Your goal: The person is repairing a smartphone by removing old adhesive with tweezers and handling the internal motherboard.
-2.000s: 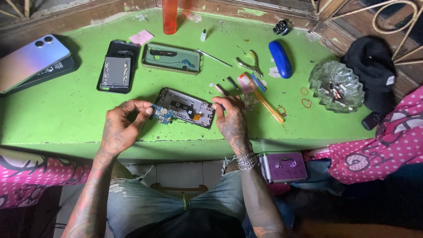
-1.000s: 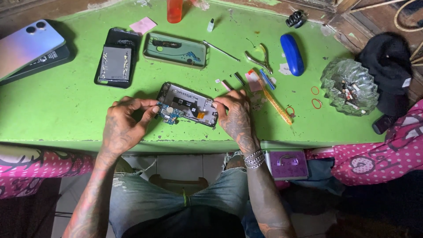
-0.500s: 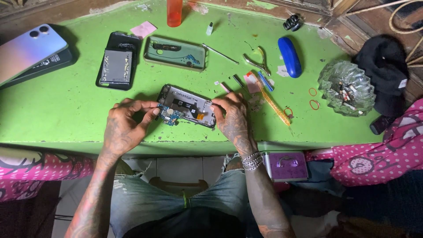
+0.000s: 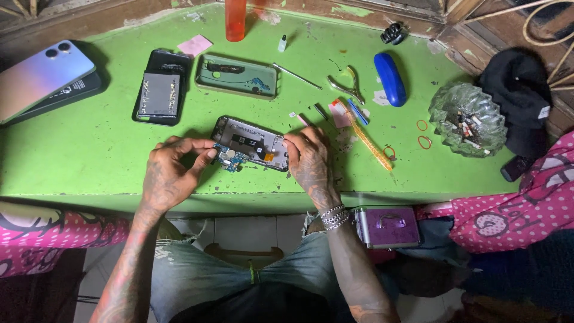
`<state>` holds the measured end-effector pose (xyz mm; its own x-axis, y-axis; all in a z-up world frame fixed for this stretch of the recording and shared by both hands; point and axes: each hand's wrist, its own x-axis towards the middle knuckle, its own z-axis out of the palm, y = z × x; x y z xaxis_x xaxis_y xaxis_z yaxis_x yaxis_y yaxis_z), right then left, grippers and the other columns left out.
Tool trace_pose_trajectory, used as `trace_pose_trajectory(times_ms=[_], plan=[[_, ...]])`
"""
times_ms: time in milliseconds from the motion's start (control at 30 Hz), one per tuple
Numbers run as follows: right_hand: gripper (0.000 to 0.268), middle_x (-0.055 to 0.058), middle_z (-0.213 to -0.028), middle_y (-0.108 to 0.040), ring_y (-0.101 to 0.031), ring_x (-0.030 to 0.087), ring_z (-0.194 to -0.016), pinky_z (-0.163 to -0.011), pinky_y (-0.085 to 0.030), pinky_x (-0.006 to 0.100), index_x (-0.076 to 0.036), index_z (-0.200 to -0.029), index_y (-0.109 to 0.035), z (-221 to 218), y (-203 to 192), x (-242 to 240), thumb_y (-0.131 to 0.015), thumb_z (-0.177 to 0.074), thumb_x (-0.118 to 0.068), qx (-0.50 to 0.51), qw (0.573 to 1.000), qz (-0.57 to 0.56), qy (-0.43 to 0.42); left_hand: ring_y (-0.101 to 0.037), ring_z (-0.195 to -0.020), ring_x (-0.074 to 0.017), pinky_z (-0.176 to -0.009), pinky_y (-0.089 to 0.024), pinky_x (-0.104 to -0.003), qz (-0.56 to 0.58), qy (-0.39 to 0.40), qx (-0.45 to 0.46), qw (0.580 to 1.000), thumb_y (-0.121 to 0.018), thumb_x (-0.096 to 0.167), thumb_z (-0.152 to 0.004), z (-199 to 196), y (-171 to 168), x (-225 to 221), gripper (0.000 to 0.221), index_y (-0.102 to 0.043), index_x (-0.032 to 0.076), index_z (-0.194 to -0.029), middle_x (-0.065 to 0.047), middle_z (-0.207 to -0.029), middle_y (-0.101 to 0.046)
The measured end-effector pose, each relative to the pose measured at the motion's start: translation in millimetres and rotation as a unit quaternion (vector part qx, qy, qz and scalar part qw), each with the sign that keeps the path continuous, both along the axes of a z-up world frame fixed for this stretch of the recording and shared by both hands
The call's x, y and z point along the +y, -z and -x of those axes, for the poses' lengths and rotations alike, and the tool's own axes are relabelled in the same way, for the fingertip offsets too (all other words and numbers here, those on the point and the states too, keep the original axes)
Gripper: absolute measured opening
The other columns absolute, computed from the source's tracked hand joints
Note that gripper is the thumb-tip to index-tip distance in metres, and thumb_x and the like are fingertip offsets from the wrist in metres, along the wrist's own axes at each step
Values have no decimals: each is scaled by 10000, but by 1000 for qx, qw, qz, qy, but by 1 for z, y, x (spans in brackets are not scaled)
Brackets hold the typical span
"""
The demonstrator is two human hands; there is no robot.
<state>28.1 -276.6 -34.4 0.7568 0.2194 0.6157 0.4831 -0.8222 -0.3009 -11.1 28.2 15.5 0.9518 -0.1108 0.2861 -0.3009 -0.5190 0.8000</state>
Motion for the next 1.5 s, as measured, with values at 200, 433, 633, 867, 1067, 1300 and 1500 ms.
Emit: trace_pose_trajectory(times_ms=[200,433,633,867,1067,1300,1500], plan=[[72,39,-856,-604,-622,268,-868,-778,-528,382,-172,-951,-739,-3,-2,7,-690,-963,-224,3,1000,-5,6,-695,-944,-311,-956,-502,-478,-4,-7,0,1000,-757,202,-920,2,-1,1,145,-784,171,-1059,-31,-800,-774],[175,17,-849,-564,-585,234,-872,-812,-496,360,-202,-1091,-721,-5,-9,-5,-627,-973,-113,76,996,1,-49,-700,-960,-314,-964,-495,-460,6,-18,5,1000,-763,205,-921,0,3,1,134,-787,185,-1052,-27,-807,-776],[296,69,-876,-599,-602,269,-875,-835,-507,385,-175,-1173,-734,7,-64,1,-568,-989,-13,203,970,56,-118,-696,-957,-310,-961,-490,-465,-4,-17,5,1000,-754,213,-932,-1,7,1,145,-779,169,-1068,-38,-820,-773],[252,58,-880,-593,-620,240,-848,-840,-538,373,-147,-1179,-736,6,-106,8,-577,-1010,-50,306,938,108,-125,-697,-956,-297,-962,-490,-444,-6,-25,21,999,-749,223,-935,-2,8,1,140,-779,188,-1067,-28,-830,-778],[158,78,-897,-611,-651,289,-903,-809,-536,412,-158,-1086,-724,-8,-68,0,-644,-970,-88,267,951,92,-129,-695,-937,-289,-943,-502,-448,-13,-30,18,999,-757,231,-928,-1,7,1,145,-778,189,-1065,-31,-824,-772],[129,85,-896,-640,-685,310,-940,-825,-565,407,-179,-1051,-680,-17,-54,-4,-687,-941,-113,245,957,60,-146,-693,-940,-285,-960,-504,-450,-10,-29,18,999,-743,219,-929,1,5,2,138,-779,204,-1061,-21,-817,-771],[87,80,-847,-643,-694,316,-893,-783,-562,412,-150,-1006,-677,-18,-56,-2,-692,-935,-102,216,961,64,-160,-695,-942,-294,-955,-508,-459,-11,-29,14,999,-750,220,-927,1,2,1,138,-778,200,-1060,-24,-824,-772]])
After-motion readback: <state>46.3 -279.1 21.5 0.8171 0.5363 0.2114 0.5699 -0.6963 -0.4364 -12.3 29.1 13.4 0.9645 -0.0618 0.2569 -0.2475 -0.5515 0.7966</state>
